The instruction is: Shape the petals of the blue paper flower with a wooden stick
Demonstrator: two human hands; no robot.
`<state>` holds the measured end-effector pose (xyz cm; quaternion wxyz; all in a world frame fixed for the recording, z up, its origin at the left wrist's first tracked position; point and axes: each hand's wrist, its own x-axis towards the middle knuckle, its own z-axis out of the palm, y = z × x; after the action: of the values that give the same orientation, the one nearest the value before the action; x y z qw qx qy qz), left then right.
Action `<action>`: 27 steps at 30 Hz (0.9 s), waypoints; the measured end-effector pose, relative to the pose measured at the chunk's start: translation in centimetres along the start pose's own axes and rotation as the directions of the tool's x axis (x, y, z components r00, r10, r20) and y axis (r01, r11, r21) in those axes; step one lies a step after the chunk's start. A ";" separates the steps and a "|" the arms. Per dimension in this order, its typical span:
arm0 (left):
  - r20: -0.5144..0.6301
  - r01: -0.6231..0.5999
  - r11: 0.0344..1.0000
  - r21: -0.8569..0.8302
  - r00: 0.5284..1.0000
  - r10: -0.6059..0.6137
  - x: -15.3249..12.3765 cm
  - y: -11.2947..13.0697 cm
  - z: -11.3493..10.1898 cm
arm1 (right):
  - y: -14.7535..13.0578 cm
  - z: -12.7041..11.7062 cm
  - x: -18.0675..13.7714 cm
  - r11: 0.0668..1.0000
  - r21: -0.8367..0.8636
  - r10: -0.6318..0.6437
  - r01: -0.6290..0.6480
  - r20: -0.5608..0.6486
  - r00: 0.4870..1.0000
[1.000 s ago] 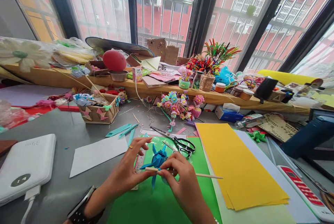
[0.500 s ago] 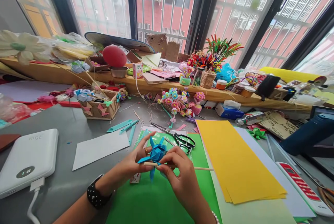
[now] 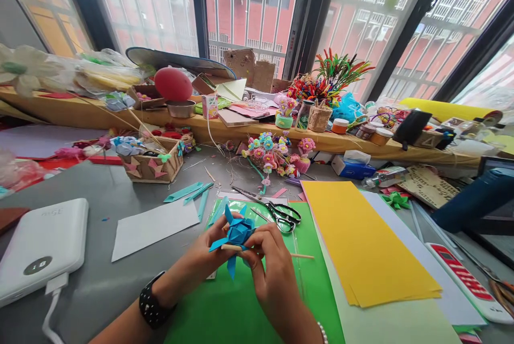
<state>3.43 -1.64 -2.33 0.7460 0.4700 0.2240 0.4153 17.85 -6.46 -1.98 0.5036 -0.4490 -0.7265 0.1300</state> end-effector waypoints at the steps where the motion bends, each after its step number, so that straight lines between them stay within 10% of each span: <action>1: -0.009 0.016 1.000 0.018 1.000 -0.016 -0.1 0.0 0.0 | 0.0 0.1 -0.1 1.000 -0.025 -0.020 0.020 -0.001 1.000; 27: 0.108 0.021 0.998 0.060 0.994 -0.027 -0.1 0.4 -0.5 | -0.6 -0.4 0.1 0.997 -0.048 -0.062 0.059 -0.047 0.997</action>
<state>2.81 -1.37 -2.23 0.7478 0.5109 0.2010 0.3734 17.92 -6.83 -1.35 0.5142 -0.4415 -0.7302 0.0867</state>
